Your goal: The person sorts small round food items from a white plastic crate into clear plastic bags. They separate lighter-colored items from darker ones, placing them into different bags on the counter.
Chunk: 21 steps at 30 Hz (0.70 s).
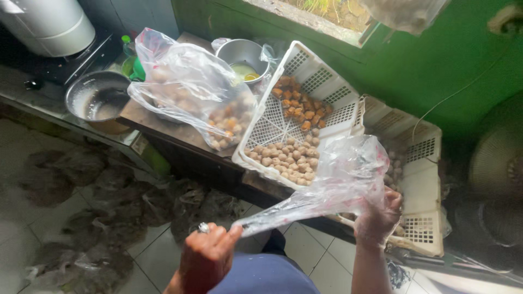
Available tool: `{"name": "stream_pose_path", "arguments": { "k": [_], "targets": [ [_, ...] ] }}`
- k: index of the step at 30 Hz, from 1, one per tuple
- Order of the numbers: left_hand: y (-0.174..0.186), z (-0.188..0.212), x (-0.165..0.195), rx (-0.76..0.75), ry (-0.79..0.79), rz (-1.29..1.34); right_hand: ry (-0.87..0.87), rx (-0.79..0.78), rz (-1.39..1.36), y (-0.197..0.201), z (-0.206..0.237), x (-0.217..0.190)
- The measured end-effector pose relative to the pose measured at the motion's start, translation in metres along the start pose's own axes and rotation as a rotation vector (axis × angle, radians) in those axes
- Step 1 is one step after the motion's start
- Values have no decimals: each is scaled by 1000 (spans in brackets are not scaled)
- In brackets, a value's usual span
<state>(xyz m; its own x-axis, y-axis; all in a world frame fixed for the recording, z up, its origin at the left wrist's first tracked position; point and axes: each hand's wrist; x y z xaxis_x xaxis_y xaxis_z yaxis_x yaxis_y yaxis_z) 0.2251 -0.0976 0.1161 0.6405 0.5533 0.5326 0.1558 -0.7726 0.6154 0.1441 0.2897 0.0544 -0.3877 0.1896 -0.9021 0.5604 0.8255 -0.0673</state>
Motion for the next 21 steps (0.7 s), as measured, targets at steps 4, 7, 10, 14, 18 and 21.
{"name": "stream_pose_path", "arguments": {
  "k": [4,7,10,14,18,21],
  "targets": [
    [-44,-73,-3,156,170,132,-272,-17,153,-13,-66,24],
    [-67,-137,-3,244,316,532,-244,-251,64,-31,-94,29],
    [-85,-172,13,379,2,424,178,-261,92,-49,-111,34],
    [-106,-185,18,444,-283,101,-122,-601,321,-81,-145,58],
    [-123,-196,-7,233,113,130,-469,-742,437,-83,-160,90],
    [-108,-198,-27,229,109,49,-551,-464,113,-69,-170,106]
  ]
}}
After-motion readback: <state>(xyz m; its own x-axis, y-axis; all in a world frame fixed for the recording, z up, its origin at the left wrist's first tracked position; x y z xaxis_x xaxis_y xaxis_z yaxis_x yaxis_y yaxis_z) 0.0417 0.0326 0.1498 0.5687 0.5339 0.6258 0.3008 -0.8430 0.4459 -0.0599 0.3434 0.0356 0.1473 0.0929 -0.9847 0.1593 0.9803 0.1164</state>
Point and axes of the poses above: each hand's wrist, its own z-axis away from the middle knuckle, its own y-axis out of the back of the hand, x = y × z, and after that the axes turned 13 degrees about z, right-handed
